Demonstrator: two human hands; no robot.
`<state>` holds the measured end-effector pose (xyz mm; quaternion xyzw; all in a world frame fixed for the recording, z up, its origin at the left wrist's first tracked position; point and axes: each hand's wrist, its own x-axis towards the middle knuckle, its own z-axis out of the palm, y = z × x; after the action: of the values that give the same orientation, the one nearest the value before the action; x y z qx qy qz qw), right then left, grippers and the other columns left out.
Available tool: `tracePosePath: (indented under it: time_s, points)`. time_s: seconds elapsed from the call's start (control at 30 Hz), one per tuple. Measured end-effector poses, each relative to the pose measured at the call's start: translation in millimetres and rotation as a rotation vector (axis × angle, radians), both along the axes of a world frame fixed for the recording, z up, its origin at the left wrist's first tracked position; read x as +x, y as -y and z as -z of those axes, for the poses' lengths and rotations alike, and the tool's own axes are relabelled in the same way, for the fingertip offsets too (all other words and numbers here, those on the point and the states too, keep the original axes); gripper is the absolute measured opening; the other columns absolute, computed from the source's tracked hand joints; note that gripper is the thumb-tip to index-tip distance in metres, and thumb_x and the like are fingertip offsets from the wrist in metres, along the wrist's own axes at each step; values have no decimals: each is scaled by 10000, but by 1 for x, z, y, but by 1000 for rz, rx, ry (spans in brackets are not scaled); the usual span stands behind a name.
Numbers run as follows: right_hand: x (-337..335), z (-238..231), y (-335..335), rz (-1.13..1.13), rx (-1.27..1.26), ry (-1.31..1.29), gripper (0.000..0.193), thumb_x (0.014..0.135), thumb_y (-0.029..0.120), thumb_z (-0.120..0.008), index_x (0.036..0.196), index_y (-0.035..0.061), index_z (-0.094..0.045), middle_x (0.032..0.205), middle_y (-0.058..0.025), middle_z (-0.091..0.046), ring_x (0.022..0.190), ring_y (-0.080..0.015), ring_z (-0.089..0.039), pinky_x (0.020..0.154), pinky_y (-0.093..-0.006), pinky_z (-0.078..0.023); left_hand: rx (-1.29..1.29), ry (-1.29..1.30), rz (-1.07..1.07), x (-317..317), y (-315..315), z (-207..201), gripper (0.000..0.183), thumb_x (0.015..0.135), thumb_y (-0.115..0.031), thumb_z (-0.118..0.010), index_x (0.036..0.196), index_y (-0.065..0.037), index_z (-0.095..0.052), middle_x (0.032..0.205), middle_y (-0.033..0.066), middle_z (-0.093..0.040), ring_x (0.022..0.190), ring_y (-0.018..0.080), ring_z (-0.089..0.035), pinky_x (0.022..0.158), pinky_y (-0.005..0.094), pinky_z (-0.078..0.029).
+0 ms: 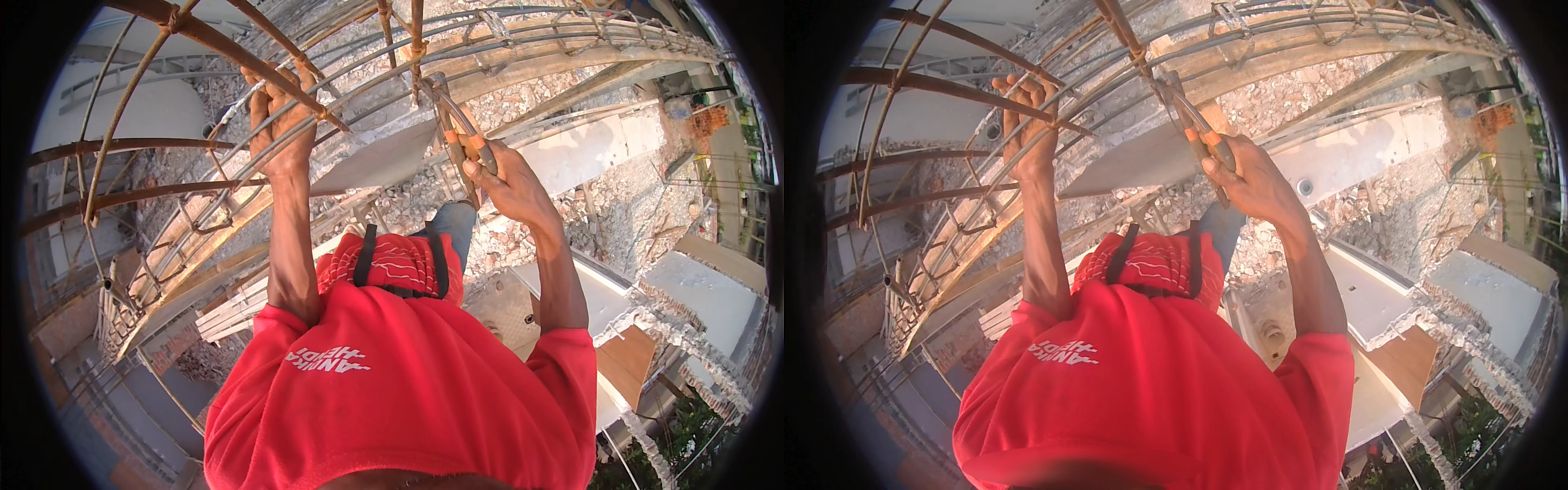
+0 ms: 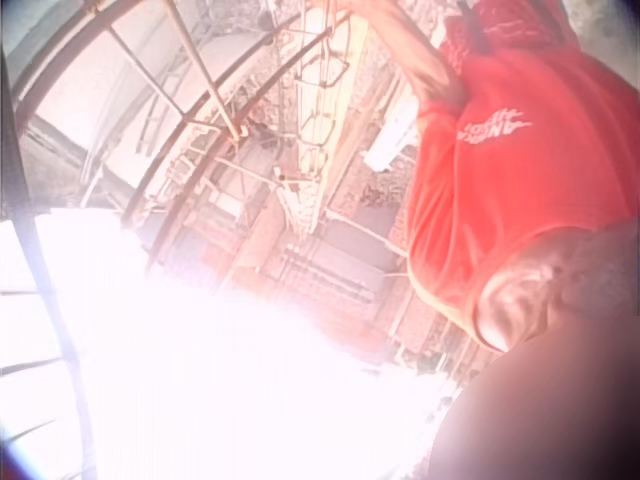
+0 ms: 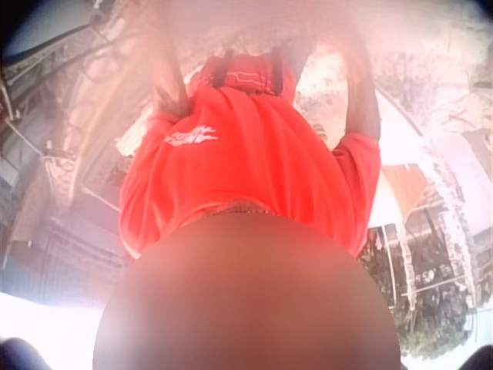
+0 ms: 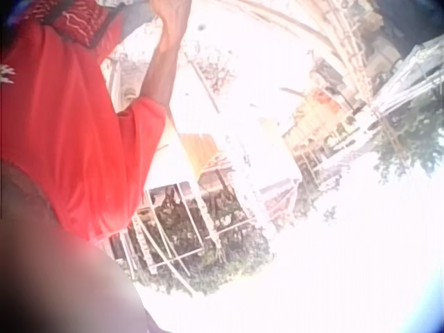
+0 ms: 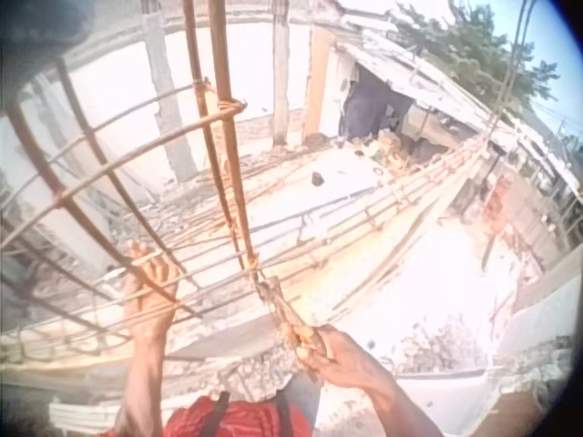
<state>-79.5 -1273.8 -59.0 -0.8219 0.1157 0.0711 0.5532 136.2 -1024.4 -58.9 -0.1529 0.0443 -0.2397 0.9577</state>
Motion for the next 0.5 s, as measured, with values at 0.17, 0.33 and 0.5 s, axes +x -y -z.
tracePosePath:
  time_s: [0.17, 0.33, 0.5]
  points:
    - [2, -15, 7, -73, -28, 14, 550, 1002, 473, -597, 1431, 129, -582, 915, -140, -631, 877, -245, -601, 817, -414, -476, 4, 19, 14, 0, -1, 2, 356, 1097, -152, -327, 1231, -80, -649, 1215, 86, -702, 1208, 225, -599, 1214, 543, -302]
    - [7, -37, 20, -149, -144, -85, 570, 998, 474, -606, 1455, 138, -556, 919, -126, -641, 853, -198, -591, 798, -382, -481, 15, -2, 18, 1, -3, 3, 365, 1098, -154, -359, 1216, -79, -696, 1193, 136, -680, 1162, 263, -602, 1177, 520, -381]
    - [4, -37, 23, -154, 169, -209, 619, 971, 419, -656, 1449, 43, -541, 1105, -125, -663, 1031, -231, -597, 944, -377, -454, -30, 30, 17, 1, -3, 5, 358, 1109, -166, -324, 1259, -76, -637, 1243, 91, -665, 1228, 245, -566, 1210, 532, -308]
